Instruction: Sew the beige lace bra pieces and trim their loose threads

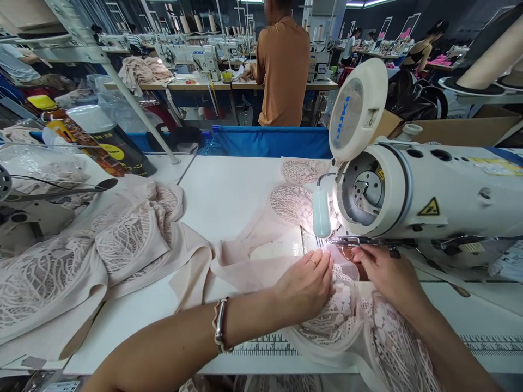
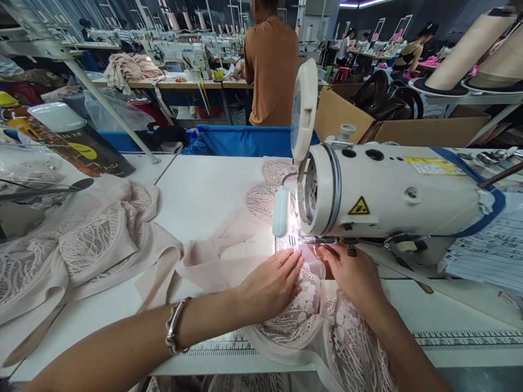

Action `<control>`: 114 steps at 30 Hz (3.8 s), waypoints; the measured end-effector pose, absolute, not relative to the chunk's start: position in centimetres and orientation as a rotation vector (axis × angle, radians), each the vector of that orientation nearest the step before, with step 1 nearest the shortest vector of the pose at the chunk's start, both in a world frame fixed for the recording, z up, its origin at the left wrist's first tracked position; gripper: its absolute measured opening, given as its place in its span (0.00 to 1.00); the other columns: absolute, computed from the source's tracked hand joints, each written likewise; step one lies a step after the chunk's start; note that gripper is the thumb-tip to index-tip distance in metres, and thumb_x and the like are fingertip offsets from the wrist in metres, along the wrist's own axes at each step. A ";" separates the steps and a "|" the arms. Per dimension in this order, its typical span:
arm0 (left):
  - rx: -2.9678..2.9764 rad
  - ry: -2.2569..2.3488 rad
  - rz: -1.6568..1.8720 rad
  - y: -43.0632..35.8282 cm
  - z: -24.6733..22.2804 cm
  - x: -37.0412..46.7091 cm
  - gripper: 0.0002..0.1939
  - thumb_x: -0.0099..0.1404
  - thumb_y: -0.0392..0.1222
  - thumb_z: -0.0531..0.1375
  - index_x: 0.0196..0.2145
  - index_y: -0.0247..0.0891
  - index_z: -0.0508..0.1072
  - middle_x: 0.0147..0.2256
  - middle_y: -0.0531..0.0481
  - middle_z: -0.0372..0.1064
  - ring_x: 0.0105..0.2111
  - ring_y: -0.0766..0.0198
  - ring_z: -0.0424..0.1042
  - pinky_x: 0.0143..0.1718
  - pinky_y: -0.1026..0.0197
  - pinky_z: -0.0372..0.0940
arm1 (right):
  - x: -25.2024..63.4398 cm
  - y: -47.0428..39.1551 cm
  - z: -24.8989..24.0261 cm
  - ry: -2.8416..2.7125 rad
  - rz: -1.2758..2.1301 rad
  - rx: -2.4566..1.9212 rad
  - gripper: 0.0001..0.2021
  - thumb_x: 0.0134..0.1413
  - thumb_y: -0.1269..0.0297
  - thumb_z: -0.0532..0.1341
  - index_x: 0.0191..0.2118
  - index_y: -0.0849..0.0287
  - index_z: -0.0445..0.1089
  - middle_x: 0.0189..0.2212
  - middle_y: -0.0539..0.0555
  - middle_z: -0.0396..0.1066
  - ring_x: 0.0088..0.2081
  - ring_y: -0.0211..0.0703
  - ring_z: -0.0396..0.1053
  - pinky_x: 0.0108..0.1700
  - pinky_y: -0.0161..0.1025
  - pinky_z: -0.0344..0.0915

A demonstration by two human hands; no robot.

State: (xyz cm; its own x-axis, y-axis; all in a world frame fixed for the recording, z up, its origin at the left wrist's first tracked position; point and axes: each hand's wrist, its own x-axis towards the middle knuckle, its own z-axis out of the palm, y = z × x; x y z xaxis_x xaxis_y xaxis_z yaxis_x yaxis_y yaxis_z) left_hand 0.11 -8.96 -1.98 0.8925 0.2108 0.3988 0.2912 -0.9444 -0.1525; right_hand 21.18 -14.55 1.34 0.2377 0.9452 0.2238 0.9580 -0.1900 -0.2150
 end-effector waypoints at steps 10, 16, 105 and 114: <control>-2.884 -0.414 -0.659 -8.6 -1.6 0.2 0.27 0.75 0.45 0.47 0.57 0.15 0.67 0.56 0.30 0.71 0.58 0.46 0.68 0.64 0.52 0.55 | 18.5 -14.4 -1.0 -1.766 -0.072 -1.812 0.11 0.62 0.61 0.54 0.28 0.52 0.56 0.20 0.46 0.66 0.20 0.40 0.64 0.25 0.35 0.58; -3.009 -0.381 -0.605 -8.1 -1.3 0.3 0.24 0.72 0.47 0.52 0.49 0.19 0.73 0.54 0.27 0.71 0.55 0.44 0.70 0.60 0.50 0.60 | 17.9 -15.0 -1.2 -1.987 -0.361 -1.647 0.10 0.62 0.77 0.50 0.39 0.57 0.65 0.24 0.49 0.73 0.23 0.41 0.72 0.28 0.36 0.63; -3.242 0.010 -0.570 -4.9 0.6 -0.8 0.15 0.77 0.43 0.51 0.44 0.31 0.73 0.42 0.42 0.75 0.45 0.56 0.72 0.50 0.53 0.63 | 21.2 -17.3 1.2 -2.214 -0.100 -1.810 0.27 0.48 0.75 0.55 0.55 0.51 0.68 0.23 0.43 0.76 0.22 0.40 0.71 0.25 0.34 0.57; -3.242 -0.016 -0.539 -5.3 1.1 -0.9 0.22 0.77 0.49 0.48 0.37 0.33 0.76 0.46 0.40 0.74 0.47 0.54 0.70 0.52 0.50 0.61 | 20.6 -15.4 1.2 -2.345 -0.139 -1.971 0.36 0.42 0.74 0.57 0.62 0.50 0.69 0.22 0.46 0.78 0.23 0.45 0.73 0.25 0.37 0.53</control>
